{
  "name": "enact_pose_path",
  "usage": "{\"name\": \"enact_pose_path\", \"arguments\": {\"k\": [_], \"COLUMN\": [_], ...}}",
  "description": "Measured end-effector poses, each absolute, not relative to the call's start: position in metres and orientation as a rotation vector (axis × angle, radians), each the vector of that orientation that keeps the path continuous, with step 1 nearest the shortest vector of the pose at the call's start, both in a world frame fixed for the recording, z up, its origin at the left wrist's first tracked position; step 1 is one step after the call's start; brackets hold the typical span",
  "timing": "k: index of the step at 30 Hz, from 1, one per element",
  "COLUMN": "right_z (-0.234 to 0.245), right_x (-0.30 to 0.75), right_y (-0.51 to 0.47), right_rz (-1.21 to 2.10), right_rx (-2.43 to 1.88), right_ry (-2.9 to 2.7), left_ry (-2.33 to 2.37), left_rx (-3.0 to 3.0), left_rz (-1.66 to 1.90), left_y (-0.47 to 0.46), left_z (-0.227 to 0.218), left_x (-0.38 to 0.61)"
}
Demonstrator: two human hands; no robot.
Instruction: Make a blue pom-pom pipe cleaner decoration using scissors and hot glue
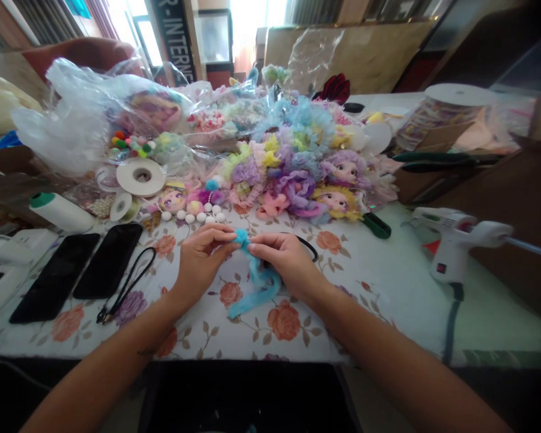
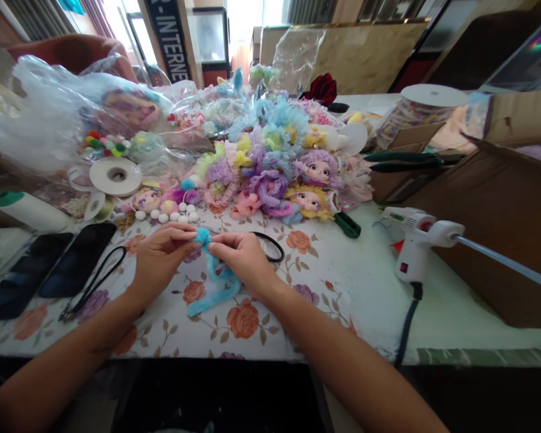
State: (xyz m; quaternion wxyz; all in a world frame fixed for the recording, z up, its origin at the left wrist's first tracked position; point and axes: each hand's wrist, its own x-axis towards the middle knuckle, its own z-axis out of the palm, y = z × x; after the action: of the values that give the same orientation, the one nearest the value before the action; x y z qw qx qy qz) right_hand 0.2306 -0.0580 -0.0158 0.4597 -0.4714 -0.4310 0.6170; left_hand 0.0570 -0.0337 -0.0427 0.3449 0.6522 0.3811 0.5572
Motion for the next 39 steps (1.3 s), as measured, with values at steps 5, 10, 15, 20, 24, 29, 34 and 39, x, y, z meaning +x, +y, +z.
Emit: {"name": "enact_pose_path", "arguments": {"k": [5,10,15,20,24,29,34,39], "right_z": [-0.0171,-0.0166,-0.0163,-0.0177,-0.0189,-0.0174,-0.0171,-0.0168], "right_x": [0.2307,0.2315,0.2324,0.2336,0.2329,0.2311,0.2304,0.2315], "right_y": [-0.0578,-0.0576,-0.0572,-0.0564,-0.0564,-0.0578,-0.0582,-0.0573], "right_rz": [1.498,1.492,1.43,1.361,1.384,1.464,1.477,1.342], "right_rx": [-1.136,-1.105,-1.165,-1.207,-1.202,-1.194,-1.188,-1.17], "right_ry": [-1.108,-1.16,-1.198,-1.264,-1.239,-1.143,-1.159,-1.296], "left_ry": [1.011,1.014,1.015,1.023,1.034,1.06,1.062,1.092], "left_rx": [1.698,1.676,1.672,1.771,1.899,1.955,1.966,1.824], "left_rz": [1.448,1.433,1.425,1.441,1.472,1.502,1.517,1.472], "left_y": [-0.0346,-0.0347,-0.0363,-0.0389,-0.0401,-0.0412,-0.0418,-0.04], "left_z": [-0.0423,-0.0421,-0.0416,-0.0416,-0.0419,-0.0413,-0.0431,-0.0428], "left_x": [0.0577,0.0576,0.0572,0.058,0.0579,0.0584,0.0586,0.059]}}
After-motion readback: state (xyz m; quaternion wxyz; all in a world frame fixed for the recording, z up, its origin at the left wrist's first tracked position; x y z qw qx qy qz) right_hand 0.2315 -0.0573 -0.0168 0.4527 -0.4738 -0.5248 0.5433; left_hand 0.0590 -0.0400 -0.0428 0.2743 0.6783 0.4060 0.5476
